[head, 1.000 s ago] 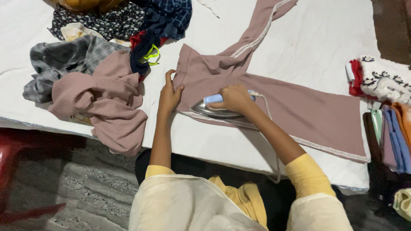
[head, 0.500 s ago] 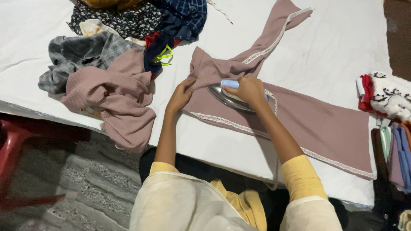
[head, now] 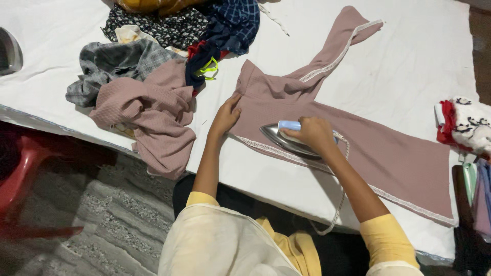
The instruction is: The person irons a pair of pink trousers on a flat surface using a handheld iron, smoothing and pressing different parts of the fabric before folding them.
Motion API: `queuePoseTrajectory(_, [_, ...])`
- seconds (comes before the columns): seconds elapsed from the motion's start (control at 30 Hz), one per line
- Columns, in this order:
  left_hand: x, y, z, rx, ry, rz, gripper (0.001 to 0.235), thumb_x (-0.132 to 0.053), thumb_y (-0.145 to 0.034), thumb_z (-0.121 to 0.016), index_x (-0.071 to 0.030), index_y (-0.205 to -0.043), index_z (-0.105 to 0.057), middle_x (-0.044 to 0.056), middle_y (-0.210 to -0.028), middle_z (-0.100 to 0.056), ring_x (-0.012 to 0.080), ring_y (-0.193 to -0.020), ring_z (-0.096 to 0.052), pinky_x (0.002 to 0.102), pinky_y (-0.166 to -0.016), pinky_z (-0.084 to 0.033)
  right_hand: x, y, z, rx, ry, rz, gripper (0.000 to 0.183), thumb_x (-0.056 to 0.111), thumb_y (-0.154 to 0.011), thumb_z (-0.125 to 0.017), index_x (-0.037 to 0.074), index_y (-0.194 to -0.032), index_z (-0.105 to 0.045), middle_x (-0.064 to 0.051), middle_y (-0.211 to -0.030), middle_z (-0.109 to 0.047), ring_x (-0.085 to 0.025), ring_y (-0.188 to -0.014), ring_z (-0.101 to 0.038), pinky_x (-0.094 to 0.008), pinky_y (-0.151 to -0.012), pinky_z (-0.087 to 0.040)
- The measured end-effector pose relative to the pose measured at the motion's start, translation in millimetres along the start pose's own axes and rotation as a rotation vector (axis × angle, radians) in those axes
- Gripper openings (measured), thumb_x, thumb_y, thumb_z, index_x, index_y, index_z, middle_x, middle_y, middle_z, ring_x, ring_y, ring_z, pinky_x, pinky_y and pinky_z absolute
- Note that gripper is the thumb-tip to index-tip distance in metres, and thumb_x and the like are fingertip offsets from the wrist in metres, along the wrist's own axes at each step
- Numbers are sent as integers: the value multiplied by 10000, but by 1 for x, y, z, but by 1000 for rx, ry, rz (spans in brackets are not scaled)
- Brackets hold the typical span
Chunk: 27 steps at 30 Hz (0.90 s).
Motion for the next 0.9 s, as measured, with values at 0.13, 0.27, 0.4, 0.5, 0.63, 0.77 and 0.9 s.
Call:
queuePoseTrajectory(0.13, [-18, 3, 4, 3, -9, 31, 559, -65, -900, -608, 7, -1449, -526, 212, -1532, -506, 337, -1426, -491, 360, -1178, -373, -19, -31, 0, -53, 23, -116, 783, 770, -802, -671, -6, -754, -769, -217, -646, -683, -356, -597, -693, -459, -599, -545])
queuePoseTrajectory(0.27, [-25, 1, 7, 32, -48, 133, 577, -74, -892, -608, -17, -1458, -512, 192, -1545, -484, 334, -1409, -478, 358, -1156, -367, -26, -48, 6, -64, 15, -241, 752, 744, -809, -668, 2, -734, -765, -195, -623, -688, -339, -563, -692, -443, -561, -540])
queuePoseTrajectory(0.4, [-22, 1, 5, 19, 39, 112, 571, -54, -888, -600, 2, -1451, -523, 209, -1534, -501, 329, -1417, -496, 353, -1167, -378, -23, -45, 9, -70, 27, -231, 761, 752, -805, -674, 0, -740, -766, -200, -627, -688, -349, -573, -692, -445, -558, -539])
queuePoseTrajectory(0.5, [-16, 1, 5, 15, 80, 104, 567, -45, -882, -604, 12, -1442, -534, 217, -1523, -513, 330, -1414, -501, 351, -1168, -378, -18, -32, 10, -73, 21, -176, 752, 748, -795, -678, 4, -735, -769, -207, -643, -688, -354, -597, -695, -451, -568, -535])
queuePoseTrajectory(0.63, [-6, 4, 1, -8, 204, 57, 560, -33, -889, -607, 28, -1440, -530, 228, -1523, -510, 332, -1431, -483, 354, -1176, -360, -13, -2, 12, -70, 50, -150, 746, 744, -799, -672, 7, -760, -778, -219, -665, -687, -379, -614, -684, -475, -586, -524])
queuePoseTrajectory(0.77, [1, -3, -1, -8, 153, 32, 582, -44, -871, -603, 22, -1443, -523, 221, -1508, -530, 317, -1402, -521, 343, -1158, -389, -8, 24, 17, -57, -6, -143, 727, 716, -789, -681, -3, -826, -779, -237, -664, -688, -384, -601, -687, -478, -587, -532])
queuePoseTrajectory(0.9, [1, -3, 0, -12, 26, 14, 567, -69, -874, -621, 3, -1432, -548, 227, -1493, -544, 336, -1399, -520, 352, -1159, -382, -10, 23, 15, -28, 49, -118, 730, 727, -787, -677, 5, -800, -779, -231, -680, -691, -380, -626, -692, -473, -610, -541])
Point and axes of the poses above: each hand's wrist, its own y-axis away from the middle knuckle, its own z-axis out of the back of the hand, x = y × z, the point moved 5 cm from there along -y, towards the middle knuckle
